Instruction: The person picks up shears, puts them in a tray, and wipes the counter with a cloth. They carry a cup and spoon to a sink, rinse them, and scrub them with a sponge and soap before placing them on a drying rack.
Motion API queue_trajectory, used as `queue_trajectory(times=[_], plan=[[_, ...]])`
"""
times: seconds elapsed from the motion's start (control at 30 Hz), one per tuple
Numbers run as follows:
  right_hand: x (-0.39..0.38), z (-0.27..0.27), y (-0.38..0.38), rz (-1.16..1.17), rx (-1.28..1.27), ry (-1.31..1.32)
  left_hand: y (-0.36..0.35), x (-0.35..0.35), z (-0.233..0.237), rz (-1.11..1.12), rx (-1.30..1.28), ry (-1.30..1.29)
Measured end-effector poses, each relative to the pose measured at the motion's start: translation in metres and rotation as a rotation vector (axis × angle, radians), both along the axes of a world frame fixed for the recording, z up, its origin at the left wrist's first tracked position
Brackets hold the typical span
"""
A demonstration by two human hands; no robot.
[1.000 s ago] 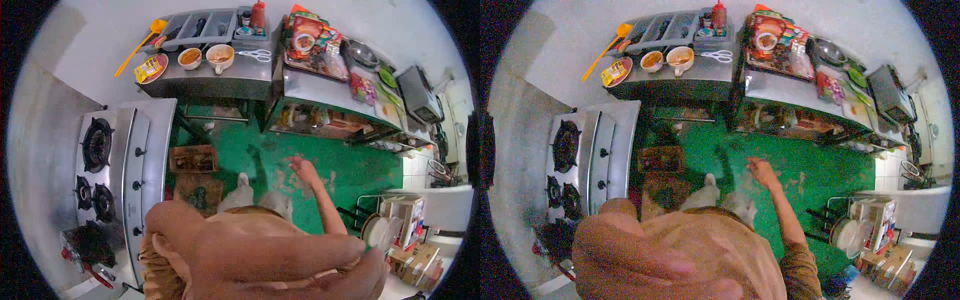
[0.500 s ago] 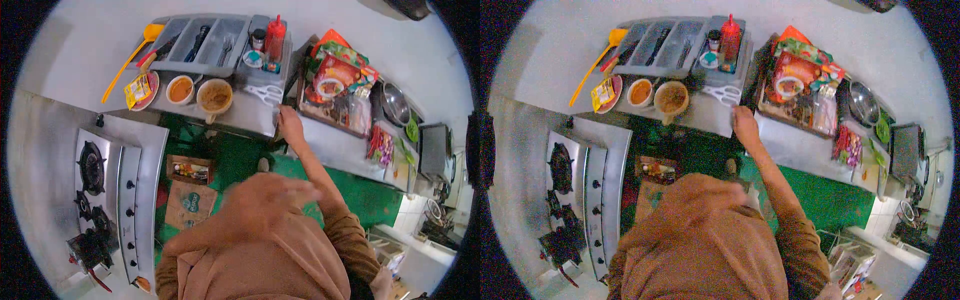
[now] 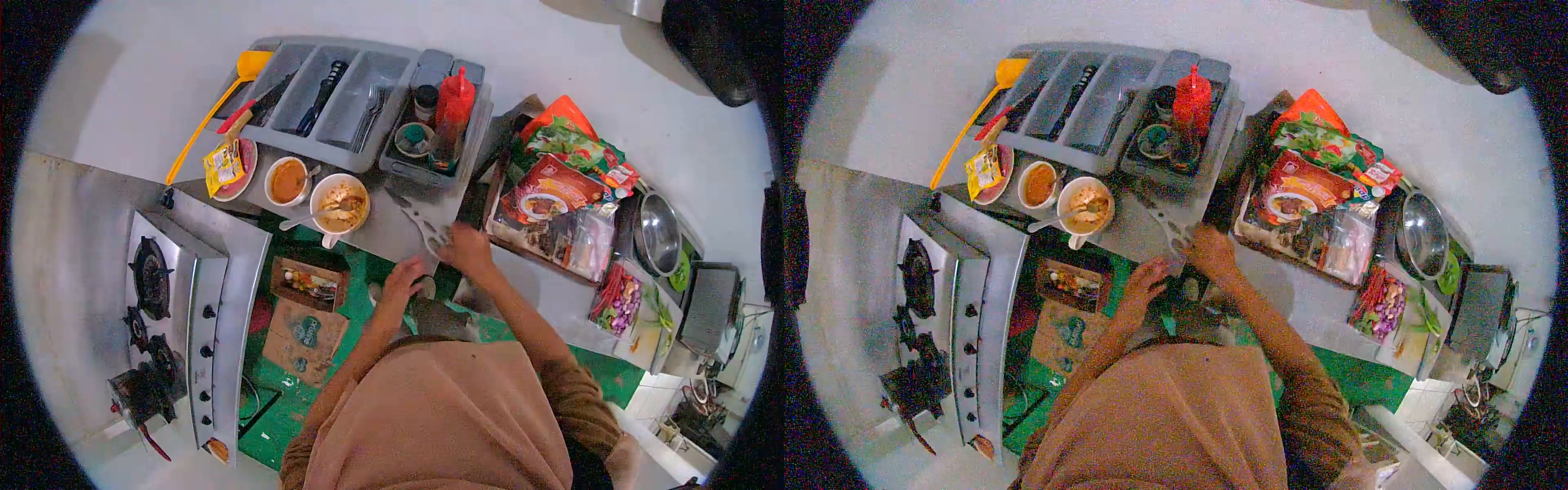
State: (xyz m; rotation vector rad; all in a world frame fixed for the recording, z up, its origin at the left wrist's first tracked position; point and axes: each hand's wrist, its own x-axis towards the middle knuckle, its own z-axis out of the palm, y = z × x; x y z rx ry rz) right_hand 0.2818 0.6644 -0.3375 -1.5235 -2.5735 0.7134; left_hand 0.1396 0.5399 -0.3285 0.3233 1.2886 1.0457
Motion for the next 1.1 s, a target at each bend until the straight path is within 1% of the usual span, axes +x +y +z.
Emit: queue_trajectory(times=[0.03,0.07,0.13,0.17,0.23,0.27,0.33,0.37,0.43,0.47,0.53,0.57,0.63,0.67,0.8,0.87,1.0,1.07,1.1], plan=[[0.004,0.017,-0.009,-0.064,-0.179,0.003,0.004,0.005,-0.003,0.048,-0.038,-0.072],[0.007,0.036,-0.019,-0.129,-0.356,0.006,0.008,0.012,0.007,0.049,-0.041,-0.075],[0.011,0.059,-0.052,-0.292,-0.273,0.212,0.017,0.021,0.037,0.015,-0.1,-0.209],[0.011,0.068,-0.062,-0.296,-0.274,0.212,0.017,0.023,0.039,0.012,-0.102,-0.209],[0.01,0.083,-0.076,-0.253,-0.025,0.344,0.013,0.024,0.046,0.079,0.15,-0.207],[0.01,0.091,-0.078,-0.255,-0.023,0.347,0.015,0.019,0.055,0.076,0.152,-0.204],[0.008,0.107,-0.078,-0.304,0.049,0.556,0.026,0.001,0.092,0.02,0.189,-0.16],[0.001,0.115,-0.072,-0.304,0.053,0.562,0.028,-0.007,0.104,0.019,0.193,-0.155],[-0.019,0.127,-0.053,-0.388,0.121,0.732,0.028,-0.025,0.121,-0.051,0.207,-0.051],[-0.021,0.127,-0.049,-0.391,0.129,0.738,0.027,-0.036,0.119,-0.056,0.214,-0.046],[-0.02,0.126,-0.041,-0.374,-0.572,0.666,0.023,-0.059,0.112,-0.164,0.301,0.133],[-0.023,0.128,-0.036,-0.372,-0.563,0.672,0.022,-0.071,0.113,-0.166,0.31,0.137],[-0.034,0.138,-0.029,-0.402,-0.326,0.723,0.018,-0.096,0.12,-0.141,0.283,-0.016],[-0.041,0.15,-0.027,-0.413,-0.37,0.742,0.018,-0.106,0.125,-0.112,0.306,0.062],[-0.07,0.154,-0.031,-0.424,-0.375,0.802,0.016,-0.147,0.149,-0.168,0.27,0.08],[-0.083,0.151,-0.033,-0.36,-0.258,0.804,0.016,-0.164,0.154,-0.196,0.289,0.089],[-0.121,0.161,-0.047,-0.355,-0.24,0.856,0.014,-0.192,0.154,-0.215,0.277,0.038],[-0.146,0.162,-0.06,-0.517,-0.457,0.917,0.016,-0.194,0.139,-0.123,0.36,0.05],[-0.161,0.155,-0.069,-0.512,-0.456,0.918,0.016,-0.189,0.135,-0.119,0.363,0.053]])
